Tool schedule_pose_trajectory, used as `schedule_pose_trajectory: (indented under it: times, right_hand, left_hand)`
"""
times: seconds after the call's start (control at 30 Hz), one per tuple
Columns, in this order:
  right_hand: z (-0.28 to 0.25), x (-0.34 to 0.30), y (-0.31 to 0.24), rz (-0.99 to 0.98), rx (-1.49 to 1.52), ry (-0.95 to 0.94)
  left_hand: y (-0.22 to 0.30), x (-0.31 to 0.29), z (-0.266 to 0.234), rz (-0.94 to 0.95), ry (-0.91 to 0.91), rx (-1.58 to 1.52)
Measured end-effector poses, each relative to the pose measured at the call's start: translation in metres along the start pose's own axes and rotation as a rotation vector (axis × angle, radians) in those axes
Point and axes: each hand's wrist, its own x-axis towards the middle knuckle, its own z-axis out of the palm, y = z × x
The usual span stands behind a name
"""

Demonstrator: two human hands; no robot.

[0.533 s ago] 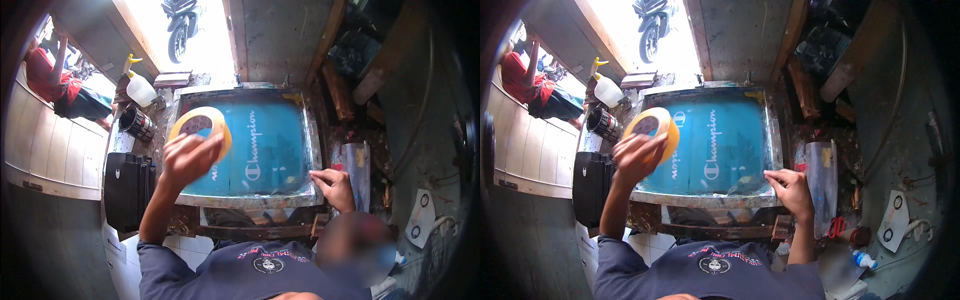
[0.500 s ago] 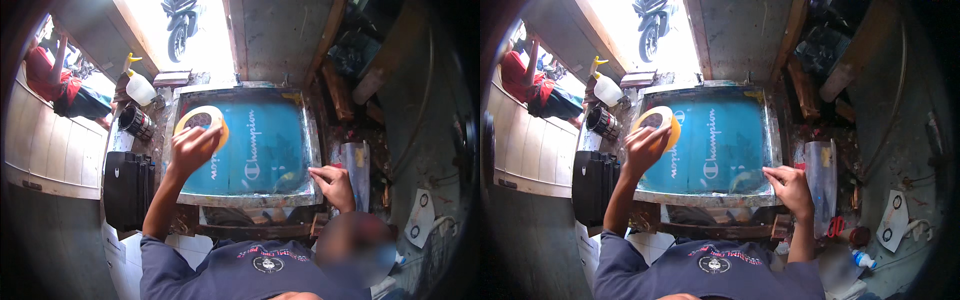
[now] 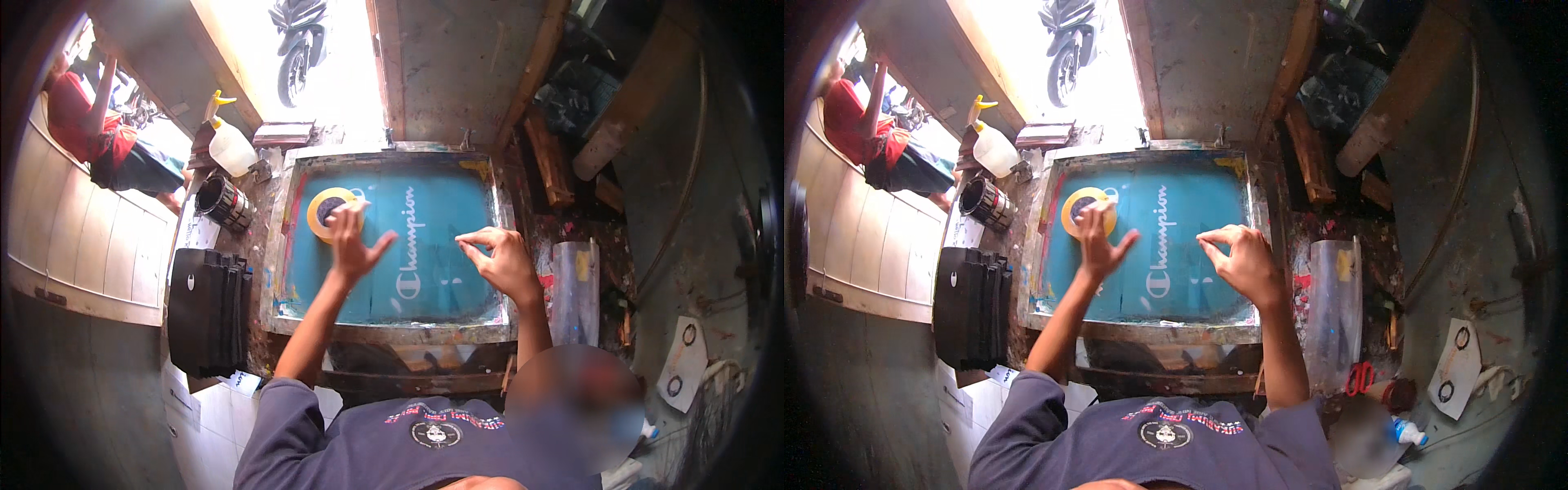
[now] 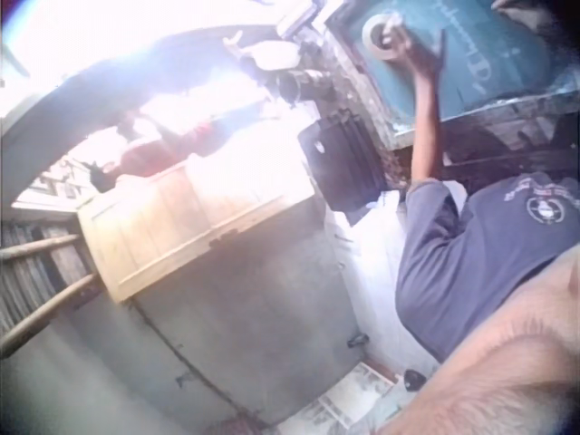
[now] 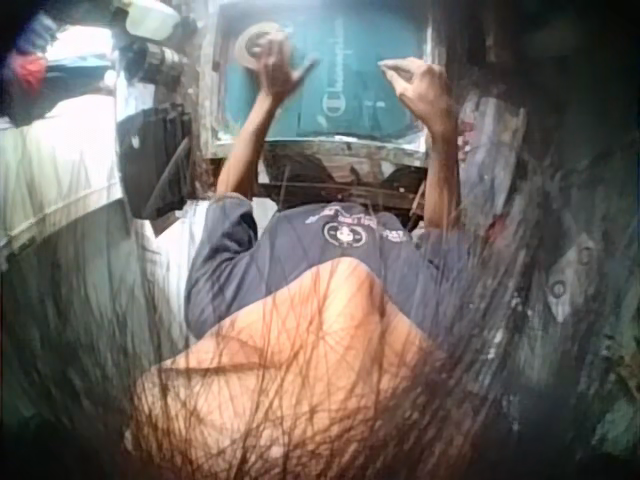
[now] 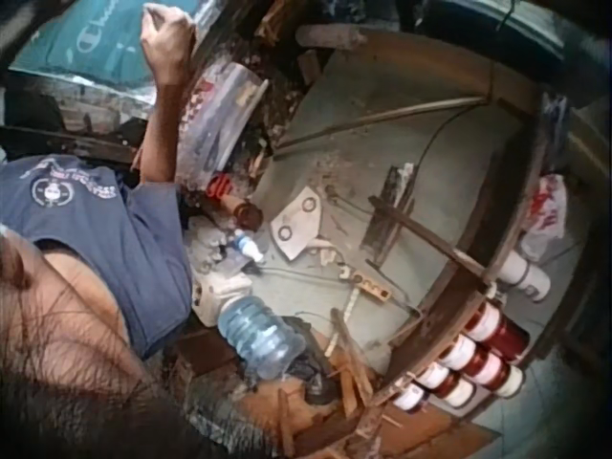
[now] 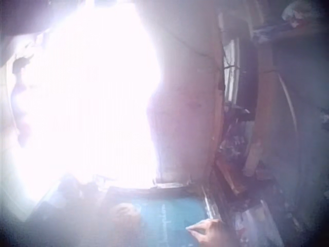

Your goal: The person prepares a screen printing frame by applying clear tape to the edges and using a small tool to scrape or refine the stencil on the screen.

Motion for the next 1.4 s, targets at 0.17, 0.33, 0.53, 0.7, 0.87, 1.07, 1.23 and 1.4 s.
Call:
schedule_pose_trajectory:
  times: [0.17,0.33,0.53,0.7,0.87,1.07,1.23,1.4]
  right_hand:
    - [0.016,0.014,0.022,0.122,0.217,-0.033]
    - [0.037,0.017,0.082,0.179,0.439,0.035]
    - [0.055,0.019,0.116,0.266,0.478,-0.072]
    - [0.069,0.019,0.123,0.332,0.283,-0.062]
    - [0.073,0.016,0.121,0.340,0.139,-0.012]
    - [0.070,0.014,0.101,0.358,0.055,-0.005]
    - [0.080,0.010,0.100,0.280,-0.199,0.057]
    - [0.086,0.012,0.113,0.354,-0.256,0.095]
  left_hand:
    - [0.088,-0.020,0.013,-0.411,-0.377,-0.670]
    - [0.056,-0.016,0.023,-0.551,-0.457,-0.733]
    - [0.018,-0.009,0.038,-0.684,-0.654,-0.854]
    - [-0.002,-0.007,0.052,-0.636,-0.773,-0.863]
    - [-0.001,-0.007,0.057,-0.631,-0.746,-0.788]
    - [0.001,-0.010,0.058,-0.614,-0.686,-0.704]
    - [0.018,-0.010,0.052,-0.461,-0.608,-0.371]
    - [0.026,-0.001,0.043,-0.532,-0.613,-0.247]
